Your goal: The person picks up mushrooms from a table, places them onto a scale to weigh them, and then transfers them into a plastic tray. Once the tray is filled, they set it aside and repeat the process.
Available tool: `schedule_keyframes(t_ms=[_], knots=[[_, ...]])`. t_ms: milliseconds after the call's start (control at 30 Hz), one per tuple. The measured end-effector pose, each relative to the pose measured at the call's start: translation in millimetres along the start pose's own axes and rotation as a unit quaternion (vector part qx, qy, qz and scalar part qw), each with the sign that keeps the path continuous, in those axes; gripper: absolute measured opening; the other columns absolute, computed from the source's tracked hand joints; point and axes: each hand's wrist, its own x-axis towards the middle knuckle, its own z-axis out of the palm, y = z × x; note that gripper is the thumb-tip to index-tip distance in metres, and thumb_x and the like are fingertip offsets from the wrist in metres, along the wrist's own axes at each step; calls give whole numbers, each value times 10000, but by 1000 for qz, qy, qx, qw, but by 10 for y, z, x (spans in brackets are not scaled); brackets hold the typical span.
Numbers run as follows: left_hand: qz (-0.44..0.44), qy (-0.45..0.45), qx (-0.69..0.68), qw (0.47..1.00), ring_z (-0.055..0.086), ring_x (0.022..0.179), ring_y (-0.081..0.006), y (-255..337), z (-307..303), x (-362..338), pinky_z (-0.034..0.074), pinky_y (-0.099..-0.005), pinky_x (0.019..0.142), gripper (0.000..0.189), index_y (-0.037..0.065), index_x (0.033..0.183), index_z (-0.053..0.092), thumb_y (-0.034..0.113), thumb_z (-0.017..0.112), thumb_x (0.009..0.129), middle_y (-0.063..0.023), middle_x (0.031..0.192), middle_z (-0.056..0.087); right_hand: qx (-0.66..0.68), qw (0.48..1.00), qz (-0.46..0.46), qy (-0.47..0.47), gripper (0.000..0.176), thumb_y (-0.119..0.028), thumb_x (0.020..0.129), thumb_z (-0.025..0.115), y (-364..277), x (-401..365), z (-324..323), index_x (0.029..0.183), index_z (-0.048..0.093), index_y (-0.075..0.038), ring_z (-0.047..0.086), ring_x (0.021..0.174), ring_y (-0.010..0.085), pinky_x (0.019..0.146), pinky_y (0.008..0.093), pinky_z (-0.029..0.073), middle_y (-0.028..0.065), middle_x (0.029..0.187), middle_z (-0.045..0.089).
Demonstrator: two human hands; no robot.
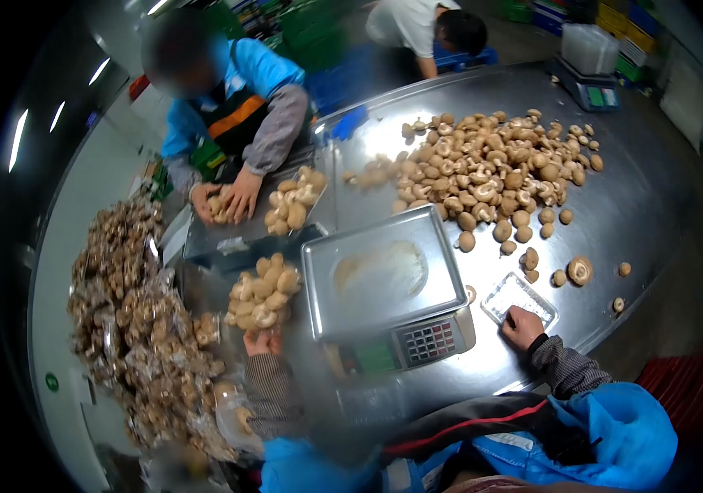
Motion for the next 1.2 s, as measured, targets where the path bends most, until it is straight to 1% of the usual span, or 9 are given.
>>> schedule_keyframes(t_ms=[67,100,133,200,333,567,667,767,1200], knots=[[19,13,-16,1000,665,831,-306,41,78,-21,609,-319,657,515,29,1248,331,-68,577,806,-250,1010,560,-13,1000,-1,-5,181,-176,816,616,-8,-6,19,852,548,-12,610,730,341,682,404,498,187,786,613],[34,18,-17,999,666,815,-302,14,60,4,604,-311,640,518,30,1251,326,-56,583,809,-251,1006,559,1,1000,12,-15,239,-230,776,617,5,5,33,870,563,-16,615,771,357,722,432,485,194,815,614],[48,21,-17,998,666,800,-299,-8,40,37,599,-303,623,522,32,1253,322,-43,589,812,-251,1002,559,14,1000,-17,10,230,-219,775,624,27,-7,56,861,554,-17,613,753,359,696,434,482,195,795,608],[3,57,24,998,597,1065,-405,80,47,75,597,-465,834,490,13,1277,333,-145,445,827,-259,1227,476,20,1000,-16,9,222,-207,774,632,120,23,135,855,543,-20,605,719,363,663,431,478,191,764,597],[-6,62,-5,998,613,1027,-382,175,113,41,601,-439,829,486,23,1274,326,-137,472,839,-245,1217,479,17,998,-45,48,180,-166,774,644,141,29,180,823,540,-28,598,661,364,612,422,474,175,695,585],[10,52,-51,997,636,990,-383,163,145,126,608,-421,803,511,35,1279,295,-137,490,839,-267,1209,498,14,996,-65,59,154,-122,780,648,136,31,187,832,541,-24,608,684,380,614,441,477,189,729,606],[7,49,-51,997,592,1079,-414,171,168,158,591,-479,836,598,47,1331,271,-136,527,822,-263,1268,452,4,996,-66,62,155,-116,782,647,139,35,194,834,537,-20,607,688,382,612,443,475,193,734,605],[-20,59,-51,997,601,1061,-407,236,223,146,599,-467,820,625,56,1333,277,-154,538,806,-252,1266,463,0,997,-57,54,155,-108,783,646,113,25,172,835,533,-15,607,691,383,611,443,473,194,735,602],[-12,61,-42,997,626,1020,-373,181,189,260,619,-435,764,609,59,1328,290,-155,530,811,-240,1243,486,8,997,-52,56,147,-106,785,640,83,15,167,826,534,-13,602,693,380,621,433,474,188,739,593]])
